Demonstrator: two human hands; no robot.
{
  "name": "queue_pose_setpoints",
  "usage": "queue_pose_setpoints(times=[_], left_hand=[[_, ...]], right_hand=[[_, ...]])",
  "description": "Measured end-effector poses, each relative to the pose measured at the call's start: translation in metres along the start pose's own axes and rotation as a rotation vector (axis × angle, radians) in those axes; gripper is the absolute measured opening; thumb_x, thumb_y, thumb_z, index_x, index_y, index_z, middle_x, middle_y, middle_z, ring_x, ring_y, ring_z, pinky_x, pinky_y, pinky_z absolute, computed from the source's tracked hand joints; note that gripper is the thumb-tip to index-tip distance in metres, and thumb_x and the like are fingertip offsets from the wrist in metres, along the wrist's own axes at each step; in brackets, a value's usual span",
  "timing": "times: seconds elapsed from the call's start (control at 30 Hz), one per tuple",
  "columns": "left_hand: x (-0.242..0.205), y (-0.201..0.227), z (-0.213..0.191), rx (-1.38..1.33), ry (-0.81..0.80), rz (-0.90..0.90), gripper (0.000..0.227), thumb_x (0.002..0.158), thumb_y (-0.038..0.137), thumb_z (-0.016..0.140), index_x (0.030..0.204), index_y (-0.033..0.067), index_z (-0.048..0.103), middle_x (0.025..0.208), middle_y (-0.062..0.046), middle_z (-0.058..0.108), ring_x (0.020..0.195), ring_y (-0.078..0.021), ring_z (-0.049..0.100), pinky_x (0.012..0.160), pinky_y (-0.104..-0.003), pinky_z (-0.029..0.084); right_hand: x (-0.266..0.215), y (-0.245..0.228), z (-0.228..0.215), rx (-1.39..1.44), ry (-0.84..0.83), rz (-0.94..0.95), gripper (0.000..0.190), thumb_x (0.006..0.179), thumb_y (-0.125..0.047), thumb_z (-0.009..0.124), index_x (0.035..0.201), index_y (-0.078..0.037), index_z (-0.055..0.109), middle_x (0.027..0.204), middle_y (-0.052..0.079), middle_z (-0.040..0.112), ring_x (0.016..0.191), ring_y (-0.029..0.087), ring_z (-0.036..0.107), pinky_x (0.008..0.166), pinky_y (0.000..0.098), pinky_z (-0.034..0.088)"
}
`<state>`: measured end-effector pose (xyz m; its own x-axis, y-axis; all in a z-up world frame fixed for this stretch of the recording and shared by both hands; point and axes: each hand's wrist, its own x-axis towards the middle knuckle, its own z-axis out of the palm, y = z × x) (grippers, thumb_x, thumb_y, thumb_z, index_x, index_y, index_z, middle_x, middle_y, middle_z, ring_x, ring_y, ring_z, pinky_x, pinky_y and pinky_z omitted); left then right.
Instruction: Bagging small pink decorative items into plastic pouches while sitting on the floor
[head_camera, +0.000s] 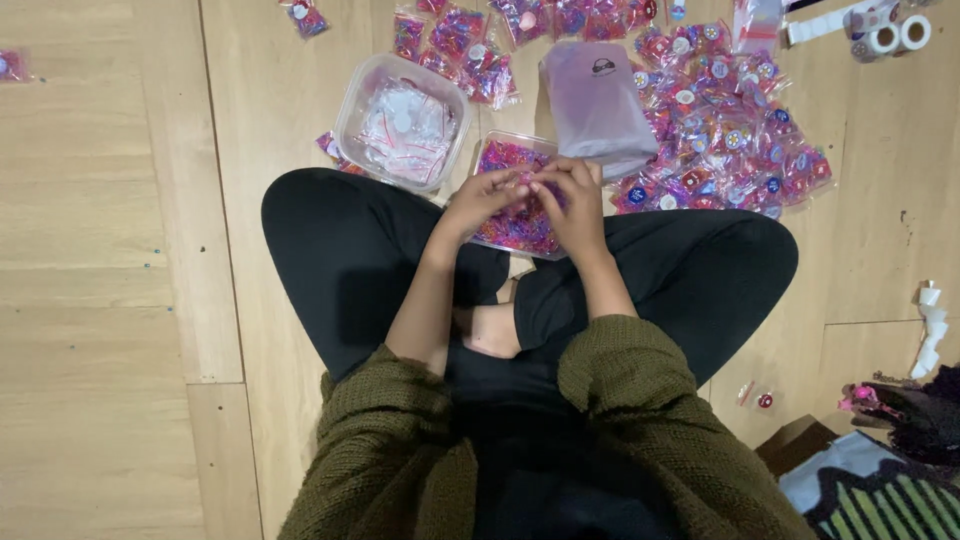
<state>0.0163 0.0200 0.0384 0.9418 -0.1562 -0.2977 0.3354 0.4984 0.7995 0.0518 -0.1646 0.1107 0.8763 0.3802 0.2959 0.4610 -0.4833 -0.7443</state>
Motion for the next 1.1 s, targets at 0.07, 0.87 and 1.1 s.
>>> queue_pose_setpoints(times=[0.07,0.87,1.1], left_hand=[[0.004,-0.008,-0.003,-0.023,0.015,-0.018,0.051,0.092,0.005,0.08,0.138,-0.0014,0.06,0.115,-0.018,0.074,0.091,-0.0218,0.076,0.081,-0.034,0.066],[-0.01,0.043,0.013,0.089,0.187,-0.001,0.046,0.084,-0.002,0.085,0.128,0.0051,0.072,0.07,0.009,0.028,0.059,-0.0013,0.058,0.065,-0.02,0.064],[0.0,0.023,-0.005,0.176,0.191,-0.01,0.045,0.088,0.004,0.082,0.131,0.0104,0.07,0.068,0.009,0.056,0.066,0.001,0.065,0.062,-0.015,0.06]], right_hand=[[-0.002,0.007,0.003,-0.001,0.008,0.0,0.009,0.096,-0.014,0.077,0.105,-0.013,0.077,0.108,0.007,0.065,0.108,0.032,0.056,0.101,0.0457,0.044],[-0.01,0.01,0.018,0.164,0.021,0.362,0.009,0.1,-0.014,0.07,0.109,-0.015,0.072,0.086,0.007,0.078,0.08,0.026,0.072,0.075,0.0404,0.055],[-0.005,0.013,0.018,0.197,0.124,0.241,0.009,0.092,-0.01,0.082,0.099,-0.012,0.077,0.08,0.007,0.071,0.064,0.019,0.064,0.061,0.0316,0.05]])
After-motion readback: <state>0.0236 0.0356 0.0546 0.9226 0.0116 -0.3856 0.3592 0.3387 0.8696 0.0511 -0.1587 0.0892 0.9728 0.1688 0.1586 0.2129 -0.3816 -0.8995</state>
